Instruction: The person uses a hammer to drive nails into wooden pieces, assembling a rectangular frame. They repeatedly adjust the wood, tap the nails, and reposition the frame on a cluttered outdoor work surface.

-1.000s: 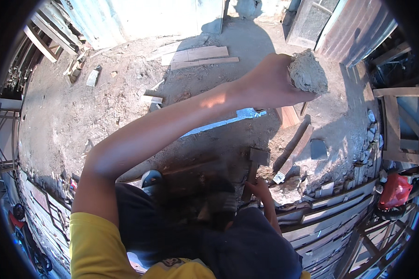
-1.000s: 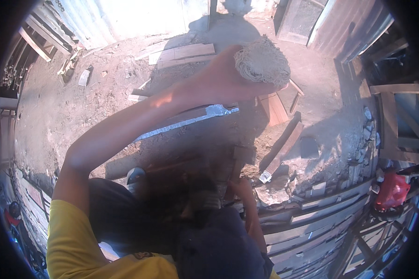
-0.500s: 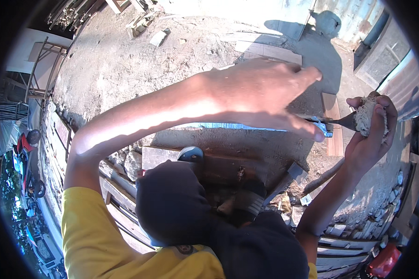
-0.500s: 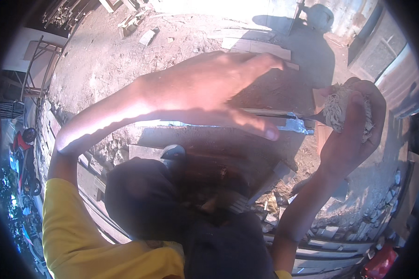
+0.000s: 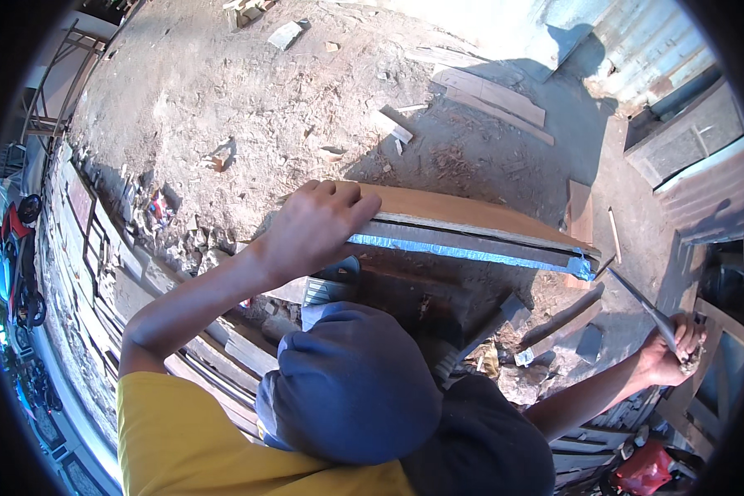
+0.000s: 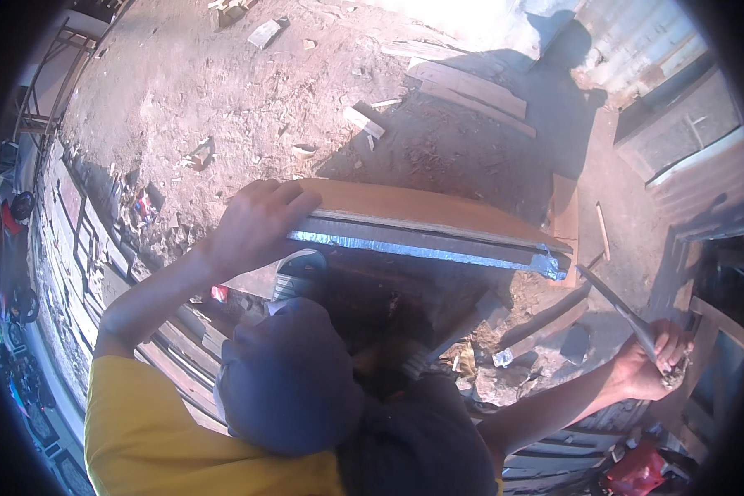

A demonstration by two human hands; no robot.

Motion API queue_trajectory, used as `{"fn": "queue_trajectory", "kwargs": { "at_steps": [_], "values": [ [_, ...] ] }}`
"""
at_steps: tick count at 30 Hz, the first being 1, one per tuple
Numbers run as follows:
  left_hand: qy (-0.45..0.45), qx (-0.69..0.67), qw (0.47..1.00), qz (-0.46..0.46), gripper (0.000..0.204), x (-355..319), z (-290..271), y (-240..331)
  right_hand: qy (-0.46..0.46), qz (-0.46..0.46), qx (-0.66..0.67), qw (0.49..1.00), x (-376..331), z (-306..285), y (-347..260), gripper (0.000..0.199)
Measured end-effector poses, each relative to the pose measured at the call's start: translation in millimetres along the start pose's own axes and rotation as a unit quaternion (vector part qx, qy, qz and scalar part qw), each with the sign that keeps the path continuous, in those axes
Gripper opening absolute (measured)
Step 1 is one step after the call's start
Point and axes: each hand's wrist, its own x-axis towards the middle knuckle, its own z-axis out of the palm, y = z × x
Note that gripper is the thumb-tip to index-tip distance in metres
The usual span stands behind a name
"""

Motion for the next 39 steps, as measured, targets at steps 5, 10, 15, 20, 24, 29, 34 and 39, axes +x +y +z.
{"fn": "queue_trajectory", "kwargs": {
  "at_steps": [5,10,15,20,24,29,34,39],
  "values": [
    [-0.025,0.022,0.999,0.0,0.045,-5,-3,3,-0.02,-0.11,-0.217,0.97,-48,42,-36,0.019],
    [-0.035,0.021,0.999,0.021,0.045,8,-1,3,-0.103,0.078,-0.006,0.992,-73,120,74,0.012],
    [-0.017,-0.011,1.0,-0.001,0.044,14,-11,11,-0.191,0.153,-0.099,0.965,-88,173,175,0.02],
    [0.006,-0.05,0.998,-0.04,0.046,19,-11,14,-0.168,0.143,-0.077,0.972,-94,178,203,0.024],
    [-0.066,-0.1,0.991,-0.056,0.053,18,-27,5,-0.142,0.132,-0.114,0.974,-102,181,222,0.025],
    [-0.041,-0.379,0.924,-0.042,0.052,-6,-50,-53,-0.05,0.294,-0.321,0.899,-82,118,157,0.025],
    [0.166,-0.484,0.854,-0.096,0.05,-76,38,-59,-0.02,0.363,-0.63,0.686,-150,-41,214,0.018],
    [0.233,-0.585,0.774,-0.066,0.072,-53,89,-52,-0.28,0.331,-0.753,0.495,-204,-139,298,0.023]
  ]
}}
